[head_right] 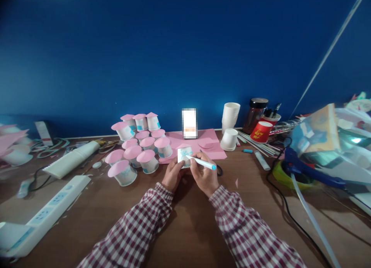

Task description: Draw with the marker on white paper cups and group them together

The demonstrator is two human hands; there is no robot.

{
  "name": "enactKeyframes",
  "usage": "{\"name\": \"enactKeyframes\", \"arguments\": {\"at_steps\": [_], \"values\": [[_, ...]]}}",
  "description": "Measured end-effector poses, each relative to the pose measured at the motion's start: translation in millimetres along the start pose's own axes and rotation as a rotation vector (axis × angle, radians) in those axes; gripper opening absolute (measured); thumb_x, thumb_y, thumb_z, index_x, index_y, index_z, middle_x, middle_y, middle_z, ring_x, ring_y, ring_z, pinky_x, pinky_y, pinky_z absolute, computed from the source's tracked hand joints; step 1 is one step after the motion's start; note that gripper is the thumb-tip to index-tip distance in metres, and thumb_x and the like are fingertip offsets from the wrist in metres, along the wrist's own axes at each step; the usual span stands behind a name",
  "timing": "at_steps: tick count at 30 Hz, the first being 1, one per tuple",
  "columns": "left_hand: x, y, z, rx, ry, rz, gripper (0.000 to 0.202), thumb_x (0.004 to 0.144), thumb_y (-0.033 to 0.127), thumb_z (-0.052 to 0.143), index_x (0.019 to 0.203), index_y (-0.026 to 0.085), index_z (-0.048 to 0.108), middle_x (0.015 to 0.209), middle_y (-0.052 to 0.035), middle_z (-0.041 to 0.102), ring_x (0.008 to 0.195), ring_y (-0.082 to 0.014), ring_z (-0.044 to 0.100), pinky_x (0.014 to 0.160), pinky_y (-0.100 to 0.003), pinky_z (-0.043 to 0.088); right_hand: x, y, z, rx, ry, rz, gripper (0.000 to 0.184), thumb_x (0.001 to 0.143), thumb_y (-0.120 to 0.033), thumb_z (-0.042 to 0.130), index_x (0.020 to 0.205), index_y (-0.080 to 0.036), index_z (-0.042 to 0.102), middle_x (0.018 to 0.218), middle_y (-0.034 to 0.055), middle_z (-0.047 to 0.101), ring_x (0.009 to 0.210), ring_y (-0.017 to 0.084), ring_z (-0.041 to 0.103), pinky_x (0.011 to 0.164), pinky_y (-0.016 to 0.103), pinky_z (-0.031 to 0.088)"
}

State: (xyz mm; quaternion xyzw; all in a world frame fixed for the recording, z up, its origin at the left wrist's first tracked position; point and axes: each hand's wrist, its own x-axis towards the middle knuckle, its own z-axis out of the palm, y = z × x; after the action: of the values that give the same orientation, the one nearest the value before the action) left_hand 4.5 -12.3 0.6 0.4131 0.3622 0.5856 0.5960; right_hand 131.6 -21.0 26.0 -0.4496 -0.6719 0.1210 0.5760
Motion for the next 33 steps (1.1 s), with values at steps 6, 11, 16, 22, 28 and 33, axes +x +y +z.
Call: {"name": "enactKeyframes", "arguments": {"at_steps": [6, 11, 16, 22, 28, 33], "values": [[0.4, -0.3, 0.3, -0.011, 0.004, -0.001, 0.035, 0.075, 0.034, 0.061, 0.105, 0.016, 0.060, 0.103, -0.0085, 0.064, 0.091, -0.0206, 0.059, 0.076, -0.031, 0.049, -0.6, 2.3, 0.5, -0.005, -0.004, 0.005, 0.013, 0.085, -0.030, 0.052, 0.087, -0.018, 0.057, 0.075, 0.0015, 0.063, 0.064, 0.013, 0.059, 0.062, 0.024, 0.050], [0.8, -0.9, 0.0, -0.016, -0.010, 0.018, 0.034, 0.076, 0.033, 0.061, 0.105, 0.015, 0.060, 0.101, -0.0083, 0.064, 0.089, -0.0198, 0.059, 0.074, -0.030, 0.049, -1.0, 3.7, 0.7, -0.007, -0.004, 0.005, 0.013, 0.085, -0.030, 0.052, 0.087, -0.018, 0.058, 0.075, 0.0017, 0.063, 0.063, 0.013, 0.059, 0.061, 0.024, 0.050], [1.3, -0.9, -0.3, -0.005, -0.006, 0.011, 0.034, 0.076, 0.033, 0.061, 0.104, 0.015, 0.060, 0.100, -0.0085, 0.064, 0.088, -0.0200, 0.060, 0.074, -0.030, 0.049, -0.6, 3.0, 0.3, -0.003, -0.008, 0.008, 0.013, 0.085, -0.029, 0.052, 0.085, -0.018, 0.058, 0.073, 0.0016, 0.063, 0.062, 0.012, 0.059, 0.060, 0.023, 0.050], [1.8, -1.5, -0.5, 0.017, 0.007, -0.005, 0.034, 0.077, 0.033, 0.060, 0.106, 0.016, 0.060, 0.104, -0.0088, 0.064, 0.092, -0.0210, 0.060, 0.075, -0.031, 0.049, -0.8, 4.2, 0.4, -0.014, -0.011, 0.013, 0.014, 0.085, -0.030, 0.052, 0.086, -0.017, 0.058, 0.074, 0.0022, 0.064, 0.063, 0.013, 0.060, 0.061, 0.024, 0.050], [1.9, -1.8, -0.3, -0.010, -0.010, 0.011, 0.035, 0.077, 0.033, 0.060, 0.106, 0.015, 0.060, 0.103, -0.0096, 0.064, 0.091, -0.0209, 0.060, 0.077, -0.032, 0.050, -1.2, 4.0, 0.0, -0.008, -0.014, 0.014, 0.013, 0.085, -0.029, 0.052, 0.086, -0.017, 0.058, 0.074, 0.0022, 0.064, 0.063, 0.013, 0.059, 0.060, 0.023, 0.049], [3.1, -3.4, -1.2, 0.012, 0.005, 0.007, 0.035, 0.076, 0.034, 0.061, 0.106, 0.015, 0.061, 0.102, -0.0096, 0.065, 0.090, -0.0206, 0.060, 0.075, -0.030, 0.050, -0.5, 3.5, 0.0, -0.007, -0.014, 0.008, 0.013, 0.085, -0.029, 0.052, 0.086, -0.017, 0.058, 0.074, 0.0016, 0.063, 0.063, 0.012, 0.059, 0.060, 0.023, 0.049]]}}
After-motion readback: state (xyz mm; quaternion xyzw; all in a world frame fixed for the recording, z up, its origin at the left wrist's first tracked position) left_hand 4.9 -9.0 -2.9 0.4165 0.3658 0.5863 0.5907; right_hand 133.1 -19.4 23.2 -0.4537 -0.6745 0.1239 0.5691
